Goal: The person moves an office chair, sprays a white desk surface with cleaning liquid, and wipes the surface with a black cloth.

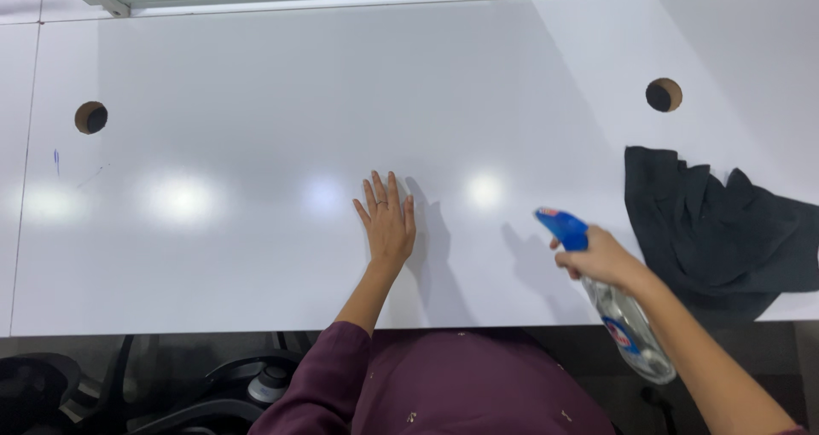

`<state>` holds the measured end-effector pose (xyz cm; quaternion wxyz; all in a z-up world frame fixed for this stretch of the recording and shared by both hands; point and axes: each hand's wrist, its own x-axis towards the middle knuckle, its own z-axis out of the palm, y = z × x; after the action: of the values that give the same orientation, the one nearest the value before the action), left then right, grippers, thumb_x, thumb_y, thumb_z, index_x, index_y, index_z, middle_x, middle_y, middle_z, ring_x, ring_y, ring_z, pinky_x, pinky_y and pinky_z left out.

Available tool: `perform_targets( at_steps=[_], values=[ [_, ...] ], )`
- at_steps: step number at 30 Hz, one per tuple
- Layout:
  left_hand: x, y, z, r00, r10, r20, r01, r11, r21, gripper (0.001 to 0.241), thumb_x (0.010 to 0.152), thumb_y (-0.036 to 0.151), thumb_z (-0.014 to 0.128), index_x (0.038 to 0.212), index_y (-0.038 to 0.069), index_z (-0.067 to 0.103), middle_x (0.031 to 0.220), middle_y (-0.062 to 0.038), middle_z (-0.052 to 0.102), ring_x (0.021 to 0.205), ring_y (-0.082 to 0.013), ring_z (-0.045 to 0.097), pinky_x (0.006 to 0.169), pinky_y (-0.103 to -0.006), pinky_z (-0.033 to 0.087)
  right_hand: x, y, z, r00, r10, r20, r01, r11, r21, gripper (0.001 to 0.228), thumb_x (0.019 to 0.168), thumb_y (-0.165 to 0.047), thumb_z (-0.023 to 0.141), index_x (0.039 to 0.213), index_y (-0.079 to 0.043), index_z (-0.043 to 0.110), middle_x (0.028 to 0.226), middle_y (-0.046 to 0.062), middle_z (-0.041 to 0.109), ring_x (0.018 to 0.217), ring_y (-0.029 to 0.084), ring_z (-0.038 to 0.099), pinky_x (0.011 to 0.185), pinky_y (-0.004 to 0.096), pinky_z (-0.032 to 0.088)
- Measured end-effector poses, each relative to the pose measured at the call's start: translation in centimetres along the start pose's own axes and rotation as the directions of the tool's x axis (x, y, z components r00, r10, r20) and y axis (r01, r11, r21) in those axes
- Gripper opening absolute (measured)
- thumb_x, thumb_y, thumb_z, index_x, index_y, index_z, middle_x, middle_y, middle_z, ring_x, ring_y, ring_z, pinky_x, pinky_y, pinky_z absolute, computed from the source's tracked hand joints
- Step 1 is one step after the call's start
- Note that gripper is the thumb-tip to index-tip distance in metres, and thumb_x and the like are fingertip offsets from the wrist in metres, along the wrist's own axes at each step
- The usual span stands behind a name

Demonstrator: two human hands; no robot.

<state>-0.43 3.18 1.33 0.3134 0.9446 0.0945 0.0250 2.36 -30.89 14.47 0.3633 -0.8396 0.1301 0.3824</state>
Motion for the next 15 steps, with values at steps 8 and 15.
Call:
perform_targets(
  at_steps=[8,15],
  values=[
    [-1.4,-0.6,-0.3,1.000,-0.003,0.005,0.003,1.000,0.001,0.062,0.110,0.040,0.032,0.159,0.003,0.030,0.167,-0.027,0.019,0.156,-0.0450,0.007,0.120,-0.0673,0.000,-3.4,2.3,1.8,0.986,0.050,-0.161,-0.042,0.998,0.052,0.019,0.076,-0.008,0.074,0.092,0.002,0.072,0.062,0.012,0.067,0.057,0.020,0.065,0.061,0.036,0.052],
    [-1.8,-2.8,-1.5,0.998,-0.044,-0.037,0.043,0.999,-0.009,0.061,0.109,0.039,0.034,0.158,0.002,0.032,0.167,-0.027,0.019,0.156,-0.0456,0.008,0.120,-0.0677,0.001,-4.0,-1.5,1.7,0.976,-0.092,-0.198,0.108,0.992,0.068,0.023,0.076,-0.010,0.072,0.097,-0.001,0.072,0.067,0.010,0.067,0.059,0.017,0.065,0.062,0.034,0.054]
  ],
)
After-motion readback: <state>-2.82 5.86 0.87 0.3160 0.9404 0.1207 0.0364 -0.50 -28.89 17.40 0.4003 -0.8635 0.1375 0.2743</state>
